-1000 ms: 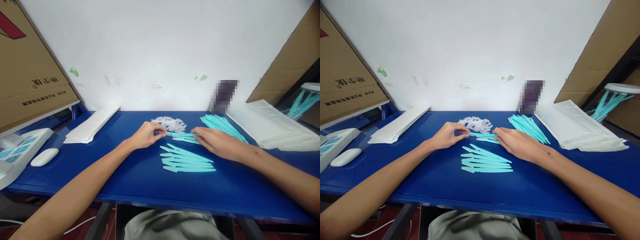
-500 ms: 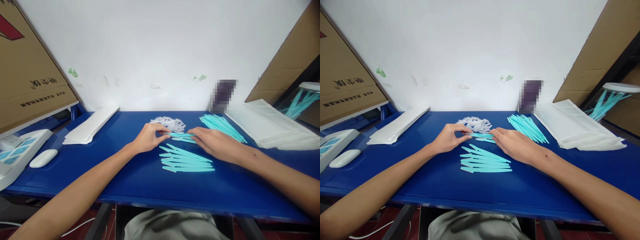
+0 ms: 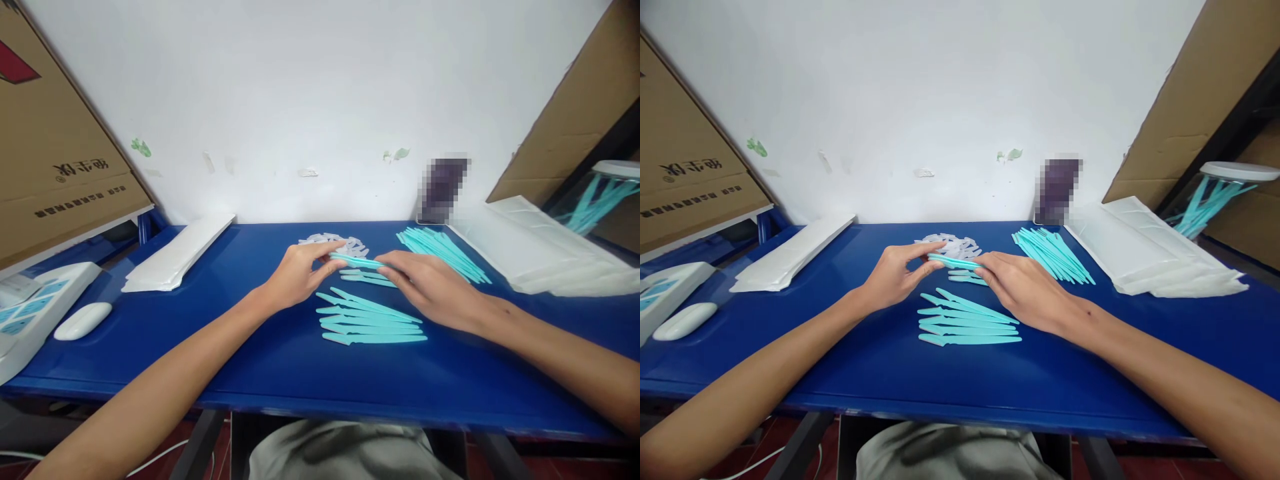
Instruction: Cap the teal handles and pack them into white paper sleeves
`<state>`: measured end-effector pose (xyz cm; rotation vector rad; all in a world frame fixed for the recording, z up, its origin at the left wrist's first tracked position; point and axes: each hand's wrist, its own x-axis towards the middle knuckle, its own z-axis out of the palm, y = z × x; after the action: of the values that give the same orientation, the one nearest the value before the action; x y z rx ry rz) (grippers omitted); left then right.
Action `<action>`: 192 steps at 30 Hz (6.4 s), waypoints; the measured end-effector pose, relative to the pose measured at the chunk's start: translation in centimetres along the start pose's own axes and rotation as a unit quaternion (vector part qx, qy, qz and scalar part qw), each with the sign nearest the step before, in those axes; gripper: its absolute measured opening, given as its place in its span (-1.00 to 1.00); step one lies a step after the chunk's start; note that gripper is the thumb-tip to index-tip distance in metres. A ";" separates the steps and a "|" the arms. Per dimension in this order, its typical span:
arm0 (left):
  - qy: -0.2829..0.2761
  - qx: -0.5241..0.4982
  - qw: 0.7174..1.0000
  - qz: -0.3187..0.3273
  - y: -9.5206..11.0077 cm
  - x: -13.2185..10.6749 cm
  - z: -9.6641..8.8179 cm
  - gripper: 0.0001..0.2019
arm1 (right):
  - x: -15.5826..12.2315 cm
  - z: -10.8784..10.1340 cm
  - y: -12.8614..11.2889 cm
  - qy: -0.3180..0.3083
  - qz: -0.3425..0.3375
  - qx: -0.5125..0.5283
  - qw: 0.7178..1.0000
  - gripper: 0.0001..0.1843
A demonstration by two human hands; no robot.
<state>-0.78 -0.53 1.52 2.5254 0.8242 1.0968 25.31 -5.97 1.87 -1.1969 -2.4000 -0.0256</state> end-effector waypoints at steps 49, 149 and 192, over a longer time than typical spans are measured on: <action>-0.143 0.229 0.952 -0.143 -7.3 -0.5 -5.1 -0.64 | 0.0 0.1 -1.2 -0.169 0.051 0.082 0.981 -0.64; -0.199 0.085 0.974 -0.063 -4.4 -0.1 -5.1 -0.64 | 0.4 -1.0 0.2 -0.105 0.148 0.227 0.957 -0.65; -0.288 -0.073 0.945 -0.137 -5.6 -0.1 -6.1 -0.81 | 0.3 -1.6 0.1 -0.027 0.162 0.107 0.981 -0.54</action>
<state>-7.52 4.08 3.12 2.3180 0.8445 0.2852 25.86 -6.00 3.36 -1.4808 -2.1564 0.3616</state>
